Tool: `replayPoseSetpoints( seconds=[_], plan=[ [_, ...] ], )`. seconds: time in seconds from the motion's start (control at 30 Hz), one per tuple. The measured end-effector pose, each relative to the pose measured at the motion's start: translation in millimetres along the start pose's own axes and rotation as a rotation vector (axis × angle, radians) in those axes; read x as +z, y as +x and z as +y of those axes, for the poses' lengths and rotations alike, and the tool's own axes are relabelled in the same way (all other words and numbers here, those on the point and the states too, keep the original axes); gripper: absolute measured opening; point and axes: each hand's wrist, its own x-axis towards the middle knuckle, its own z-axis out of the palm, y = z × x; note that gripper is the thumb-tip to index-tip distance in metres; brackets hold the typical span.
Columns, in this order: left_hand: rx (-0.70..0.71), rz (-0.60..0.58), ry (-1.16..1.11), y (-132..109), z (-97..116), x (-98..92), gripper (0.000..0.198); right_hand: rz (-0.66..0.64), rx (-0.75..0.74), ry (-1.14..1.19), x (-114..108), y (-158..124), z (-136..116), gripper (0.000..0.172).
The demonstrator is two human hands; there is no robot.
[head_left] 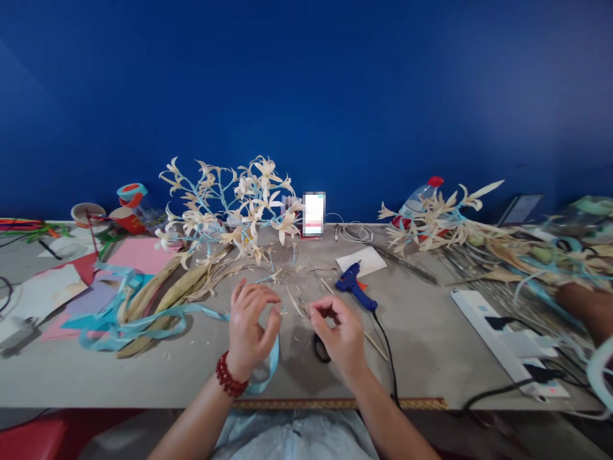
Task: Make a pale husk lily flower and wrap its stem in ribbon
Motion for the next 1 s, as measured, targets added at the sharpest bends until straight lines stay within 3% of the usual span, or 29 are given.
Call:
replayPoseSetpoints(
  seconds=[0.13, 0.47, 0.67, 0.83, 1.0],
  plan=[
    [0.063, -0.096, 0.016, 3.0, 13.1, -0.2, 0.010, -0.053, -0.010, -0.007, 6.8, 0.2, -1.2, 0.010],
    [0.117, -0.044, 0.066, 1.3, 13.9, 5.8, 0.013, -0.158, -0.075, -0.109, 7.4, 5.4, -9.7, 0.007],
    [0.129, -0.004, 0.082, -1.3, 13.1, 5.6, 0.013, -0.120, -0.127, -0.197, 5.0, 6.8, -1.0, 0.009],
    [0.105, 0.013, 0.079, -1.8, 9.7, 4.6, 0.014, -0.004, -0.118, -0.246, -9.8, 12.4, 5.1, 0.011],
    [0.119, 0.000, 0.072, -0.5, 11.2, 6.0, 0.013, -0.201, -0.157, -0.131, -4.0, 12.1, -7.9, 0.009]
  ],
)
